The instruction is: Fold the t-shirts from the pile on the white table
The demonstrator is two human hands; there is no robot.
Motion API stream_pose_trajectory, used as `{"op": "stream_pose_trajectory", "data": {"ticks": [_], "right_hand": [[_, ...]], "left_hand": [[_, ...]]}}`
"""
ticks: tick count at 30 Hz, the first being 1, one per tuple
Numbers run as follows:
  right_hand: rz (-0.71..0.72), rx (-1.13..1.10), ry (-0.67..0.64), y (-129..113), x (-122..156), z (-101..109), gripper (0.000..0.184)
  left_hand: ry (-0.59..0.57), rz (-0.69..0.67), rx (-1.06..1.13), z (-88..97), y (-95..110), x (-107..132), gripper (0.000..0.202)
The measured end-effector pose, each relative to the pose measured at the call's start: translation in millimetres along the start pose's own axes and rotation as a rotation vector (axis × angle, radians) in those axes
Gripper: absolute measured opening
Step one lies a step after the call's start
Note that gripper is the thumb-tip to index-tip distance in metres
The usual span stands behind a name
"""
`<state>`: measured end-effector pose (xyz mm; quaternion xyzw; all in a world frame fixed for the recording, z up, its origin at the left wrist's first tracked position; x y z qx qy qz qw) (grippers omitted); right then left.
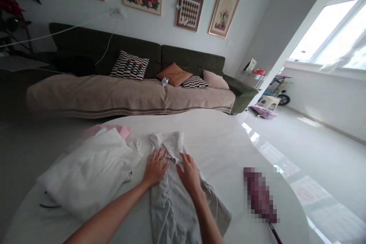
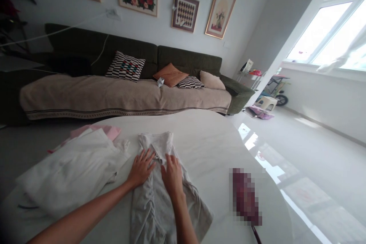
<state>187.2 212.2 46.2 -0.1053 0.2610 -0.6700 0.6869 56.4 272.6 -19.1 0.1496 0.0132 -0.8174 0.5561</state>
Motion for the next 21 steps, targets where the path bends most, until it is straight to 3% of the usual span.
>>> {"op": "stream_pose_trajectory", "data": {"ticks": [3,5,7,9,12,15,18,21], "right_hand": [[-0.144,0.086,0.067,67,56,42,0.037],[-0.236,0.132,0.011,101,89,53,0.033],[-0.295,0.155,-0.04,114,113,54,0.024],[-0.299,0.176,0.011,104,127,56,0.021],[-0.202,0.202,0.095,68,139,50,0.028],[-0.119,0.229,-0.085,45,148,24,0.037],[-0.129,0.179,-0.276,44,149,14,0.027],[-0.075,0.042,-0.182,37,126,31,0.027]], "left_hand": [[0.001,0.016,0.01,-1.6,-1,-1,0.048],[-0.007,0.025,0.018,-3.2,-2,-1,0.048],[-0.012,0.031,0.024,-4.0,-2,-1,0.049],[-0.015,0.035,0.027,-4.1,-2,-1,0.049],[-0.011,0.035,0.023,-2.8,-2,-1,0.048],[-0.003,0.029,0.018,-1.2,-2,-2,0.048],[-0.001,0.02,0.018,-1.6,-1,-2,0.049],[-0.001,0.019,0.023,-3.7,-2,-2,0.049]]}}
Point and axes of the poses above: each hand's wrist, its own x-axis away from the middle knuckle, its own z-axis out of the back of the hand, y = z × x, the point moved 10 cm from there along -x, towards the middle knuckle, and after that the axes turned 5 degrees about -x, right-handed, at the moved point
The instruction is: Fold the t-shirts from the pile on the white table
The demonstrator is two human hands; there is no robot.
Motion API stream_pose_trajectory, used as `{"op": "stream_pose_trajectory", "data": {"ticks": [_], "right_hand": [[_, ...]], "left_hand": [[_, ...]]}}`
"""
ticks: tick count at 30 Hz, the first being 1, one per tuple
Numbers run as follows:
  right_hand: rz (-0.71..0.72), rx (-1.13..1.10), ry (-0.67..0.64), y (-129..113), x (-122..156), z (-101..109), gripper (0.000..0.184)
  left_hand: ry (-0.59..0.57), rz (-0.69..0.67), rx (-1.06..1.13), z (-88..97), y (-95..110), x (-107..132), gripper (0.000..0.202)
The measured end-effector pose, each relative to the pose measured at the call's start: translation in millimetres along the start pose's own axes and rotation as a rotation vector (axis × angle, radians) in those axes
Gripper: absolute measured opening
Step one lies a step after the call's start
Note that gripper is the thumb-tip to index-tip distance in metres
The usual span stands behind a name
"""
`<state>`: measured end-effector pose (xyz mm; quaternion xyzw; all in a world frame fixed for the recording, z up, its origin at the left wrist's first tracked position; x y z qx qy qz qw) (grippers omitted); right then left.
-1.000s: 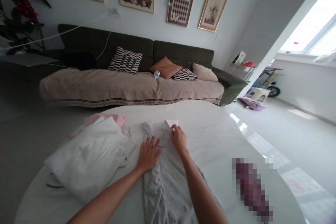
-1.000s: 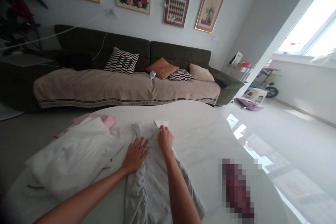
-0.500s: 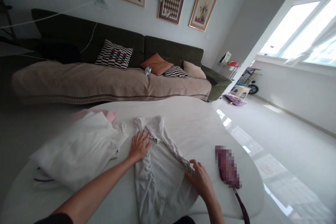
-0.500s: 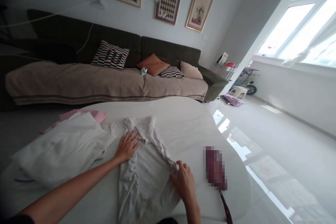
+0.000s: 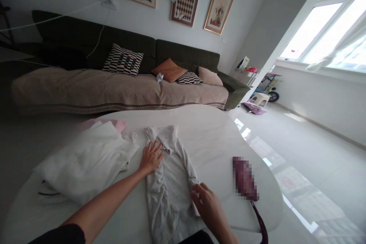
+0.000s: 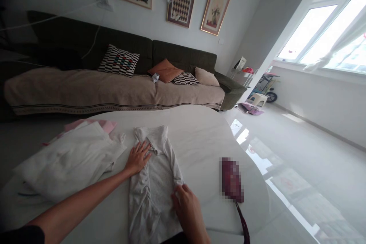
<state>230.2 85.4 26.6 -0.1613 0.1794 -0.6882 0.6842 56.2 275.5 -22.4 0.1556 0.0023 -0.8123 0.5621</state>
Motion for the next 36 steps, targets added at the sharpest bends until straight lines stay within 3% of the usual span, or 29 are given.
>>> {"op": "stream_pose_trajectory", "data": {"ticks": [3,8,11,14,16,19,22,25,30,36], "right_hand": [[0.066,0.018,0.139,-3,-20,2,0.044],[0.015,0.098,-0.039,15,-30,-52,0.055],[-0.044,0.119,-0.07,11,-45,-42,0.046],[-0.036,0.074,0.006,-19,-91,-13,0.028],[-0.019,0.038,0.027,-41,-133,-8,0.023],[-0.046,0.027,0.042,-61,-189,-22,0.023],[-0.099,0.03,0.066,-66,-222,-42,0.031],[-0.151,0.021,0.069,-59,-236,-52,0.027],[-0.246,-0.034,0.08,-43,-256,-49,0.026],[-0.159,-0.116,0.093,-69,-273,-56,0.03]], "left_hand": [[0.0,0.005,0.006,-1.5,-1,0,0.049],[0.011,0.005,-0.004,-0.6,-1,1,0.048],[0.012,0.001,-0.014,-0.1,0,1,0.048],[0.013,-0.004,-0.02,0.6,0,1,0.049],[0.017,-0.014,-0.025,1.3,1,2,0.049],[0.031,-0.02,-0.044,1.1,1,2,0.048],[0.028,-0.021,-0.066,-2.2,-1,1,0.047],[0.009,-0.024,-0.067,-4.3,-1,1,0.048],[-0.003,-0.005,-0.078,3.3,2,3,0.048],[-0.025,-0.002,-0.072,7.2,4,3,0.044]]}}
Point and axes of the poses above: each hand's wrist, its own x-axis away from the middle knuckle, its own z-axis out of the back of the hand, y = z × x, the point moved 10 cm from there along -x, towards the middle knuckle, and after that the axes turned 5 degrees about -x, right-handed, at the moved point
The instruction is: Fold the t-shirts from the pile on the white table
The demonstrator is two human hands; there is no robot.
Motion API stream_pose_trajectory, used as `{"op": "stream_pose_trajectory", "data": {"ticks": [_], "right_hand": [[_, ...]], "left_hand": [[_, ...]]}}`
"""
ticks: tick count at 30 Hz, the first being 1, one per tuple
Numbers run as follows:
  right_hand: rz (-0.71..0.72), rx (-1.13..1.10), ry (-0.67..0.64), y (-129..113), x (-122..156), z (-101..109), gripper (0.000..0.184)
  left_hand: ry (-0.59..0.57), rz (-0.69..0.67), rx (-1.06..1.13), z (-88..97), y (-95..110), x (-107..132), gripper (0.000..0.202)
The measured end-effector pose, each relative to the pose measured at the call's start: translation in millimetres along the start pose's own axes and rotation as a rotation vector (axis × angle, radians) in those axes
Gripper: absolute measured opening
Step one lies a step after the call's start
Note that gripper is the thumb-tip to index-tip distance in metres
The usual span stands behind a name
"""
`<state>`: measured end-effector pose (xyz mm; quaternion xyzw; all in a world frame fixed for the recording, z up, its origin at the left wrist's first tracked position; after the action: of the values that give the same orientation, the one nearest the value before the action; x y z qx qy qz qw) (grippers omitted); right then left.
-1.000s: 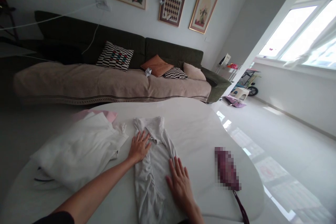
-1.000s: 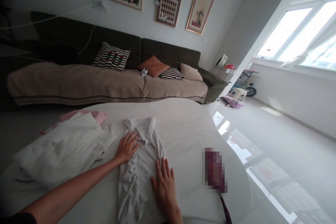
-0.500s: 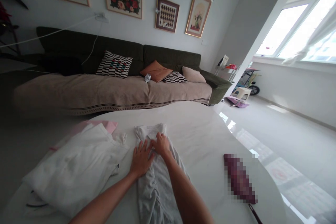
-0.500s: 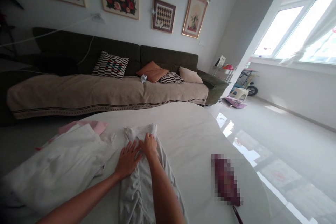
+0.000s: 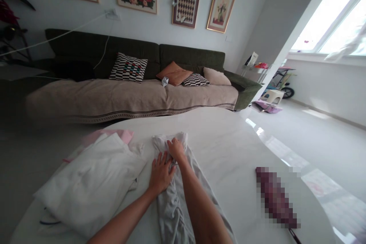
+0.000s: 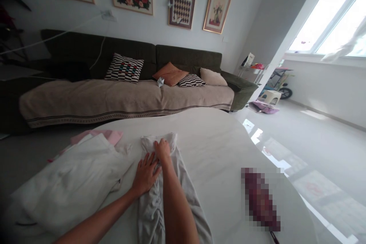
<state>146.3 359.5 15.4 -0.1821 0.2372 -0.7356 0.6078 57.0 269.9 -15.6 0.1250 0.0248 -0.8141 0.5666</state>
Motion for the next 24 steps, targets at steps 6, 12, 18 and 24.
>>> {"op": "stream_pose_trajectory", "data": {"ticks": [6,12,18,24], "right_hand": [[0.116,-0.026,0.017,15,22,5,0.043],[0.103,-0.001,-0.114,46,41,8,0.051],[0.089,0.047,-0.204,84,129,35,0.06],[-0.028,0.186,-0.308,143,276,33,0.063]], "left_hand": [[0.028,-0.016,0.023,-0.8,0,-1,0.045],[0.003,-0.021,0.041,-4.3,-1,-2,0.046],[-0.037,-0.021,0.014,-5.7,1,-3,0.05],[-0.136,-0.04,0.029,-8.5,6,0,0.052]]}}
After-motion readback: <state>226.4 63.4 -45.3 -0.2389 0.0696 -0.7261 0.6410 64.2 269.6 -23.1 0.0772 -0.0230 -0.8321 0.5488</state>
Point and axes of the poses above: each hand's wrist, its own x-axis away from the middle knuckle, its own z-axis out of the back of the hand, y = z × x, the point moved 10 cm from there along -x, towards the middle knuckle, and after that the axes turned 5 degrees about -x, right-handed, at the moved point
